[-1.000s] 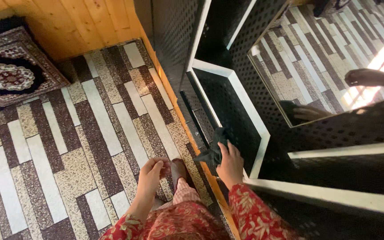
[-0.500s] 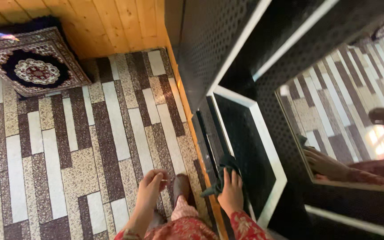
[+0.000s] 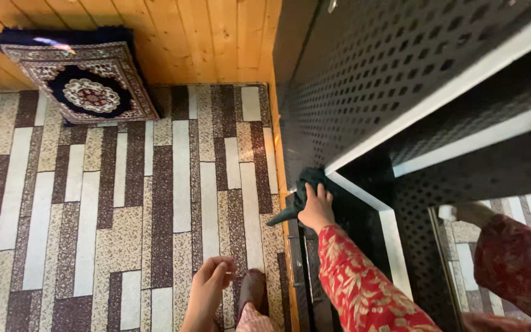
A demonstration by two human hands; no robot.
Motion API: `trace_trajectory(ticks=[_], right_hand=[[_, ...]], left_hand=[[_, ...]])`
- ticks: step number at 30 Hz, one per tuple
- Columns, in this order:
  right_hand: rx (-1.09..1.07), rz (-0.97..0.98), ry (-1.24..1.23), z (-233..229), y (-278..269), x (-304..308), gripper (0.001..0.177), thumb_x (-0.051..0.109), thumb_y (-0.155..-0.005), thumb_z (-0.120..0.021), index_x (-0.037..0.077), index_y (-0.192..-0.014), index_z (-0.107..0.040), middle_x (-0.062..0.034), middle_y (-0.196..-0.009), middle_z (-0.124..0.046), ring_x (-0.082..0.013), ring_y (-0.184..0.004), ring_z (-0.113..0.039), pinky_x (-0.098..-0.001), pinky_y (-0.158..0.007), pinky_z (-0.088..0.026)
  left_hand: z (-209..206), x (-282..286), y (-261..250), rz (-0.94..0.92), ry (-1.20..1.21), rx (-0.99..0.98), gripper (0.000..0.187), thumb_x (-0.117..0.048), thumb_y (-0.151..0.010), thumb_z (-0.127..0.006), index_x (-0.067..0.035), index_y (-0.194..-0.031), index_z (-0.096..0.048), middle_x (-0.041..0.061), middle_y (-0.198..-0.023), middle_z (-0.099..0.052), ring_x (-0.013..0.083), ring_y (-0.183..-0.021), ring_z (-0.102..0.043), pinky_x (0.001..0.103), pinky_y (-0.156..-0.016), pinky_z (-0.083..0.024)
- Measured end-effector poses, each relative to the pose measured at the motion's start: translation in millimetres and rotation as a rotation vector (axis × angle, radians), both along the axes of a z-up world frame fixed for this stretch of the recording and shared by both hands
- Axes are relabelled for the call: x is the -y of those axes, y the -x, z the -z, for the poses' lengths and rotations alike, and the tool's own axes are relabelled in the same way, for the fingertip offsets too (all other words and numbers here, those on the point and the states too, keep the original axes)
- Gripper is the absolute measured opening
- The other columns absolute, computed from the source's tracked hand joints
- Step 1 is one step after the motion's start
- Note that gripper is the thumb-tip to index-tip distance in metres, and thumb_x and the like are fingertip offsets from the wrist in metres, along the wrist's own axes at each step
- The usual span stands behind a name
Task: The person cleans a mirror and then a window by hand using a green cloth.
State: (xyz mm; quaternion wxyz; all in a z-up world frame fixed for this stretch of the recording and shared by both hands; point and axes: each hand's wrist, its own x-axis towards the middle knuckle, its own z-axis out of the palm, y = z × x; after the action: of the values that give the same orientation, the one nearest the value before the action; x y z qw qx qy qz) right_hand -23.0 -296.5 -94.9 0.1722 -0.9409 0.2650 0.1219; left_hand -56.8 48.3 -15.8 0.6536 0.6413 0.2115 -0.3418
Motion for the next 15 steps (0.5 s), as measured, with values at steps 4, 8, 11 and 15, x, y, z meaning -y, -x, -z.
trace_trajectory(ticks=[4, 8, 11, 15], right_hand=[[0.004, -0.035, 0.02, -3.7, 1.1, 1.5, 0.087, 0.011, -0.073, -0.074, 0.014, -0.153, -0.04, -0.0195, -0.158, -0.034, -0.048, -0.138, -0.035, -0.0485, -0.119, -0.033], [-0.098, -0.088, 0.076, -38.7, 62.8, -35.9, 0.089, 0.011, -0.071, -0.077, 0.012, -0.151, -0.04, -0.0201, -0.154, -0.036, -0.0488, -0.136, -0.036, -0.049, -0.113, -0.038], [-0.296, 0.163, -0.267, -84.8, 76.2, -30.5, 0.056, 0.022, -0.085, -0.064, 0.026, -0.14, -0.072, -0.0136, -0.139, -0.069, -0.0345, -0.133, -0.062, -0.0435, -0.114, -0.05], [-0.01, -0.067, 0.151, -107.0, 48.2, -5.6, 0.061, 0.007, -0.082, -0.065, 0.026, -0.139, -0.056, 0.0031, -0.158, -0.047, -0.0229, -0.144, -0.045, -0.0444, -0.113, -0.044]], left_hand=[[3.3, -1.7, 2.1, 0.026, -0.05, -0.029, 0.025, -0.015, -0.101, -0.052, -0.002, -0.108, -0.072, 0.008, -0.094, -0.076, 0.0169, -0.084, -0.07, 0.031, -0.077, -0.054], [22.7, 8.9, 1.5, -0.041, 0.142, 0.043, 0.024, -0.013, -0.101, -0.053, 0.001, -0.105, -0.072, 0.008, -0.091, -0.073, 0.0179, -0.08, -0.067, 0.032, -0.075, -0.054], [33.2, 15.0, 0.2, -0.01, 0.186, 0.132, 0.023, -0.012, -0.103, -0.055, 0.005, -0.103, -0.071, 0.01, -0.089, -0.071, 0.0174, -0.077, -0.062, 0.032, -0.071, -0.049], [18.2, 21.3, -2.6, -0.041, 0.144, 0.061, 0.024, -0.013, -0.101, -0.053, 0.003, -0.103, -0.071, 0.009, -0.09, -0.073, 0.0175, -0.082, -0.069, 0.032, -0.079, -0.057]])
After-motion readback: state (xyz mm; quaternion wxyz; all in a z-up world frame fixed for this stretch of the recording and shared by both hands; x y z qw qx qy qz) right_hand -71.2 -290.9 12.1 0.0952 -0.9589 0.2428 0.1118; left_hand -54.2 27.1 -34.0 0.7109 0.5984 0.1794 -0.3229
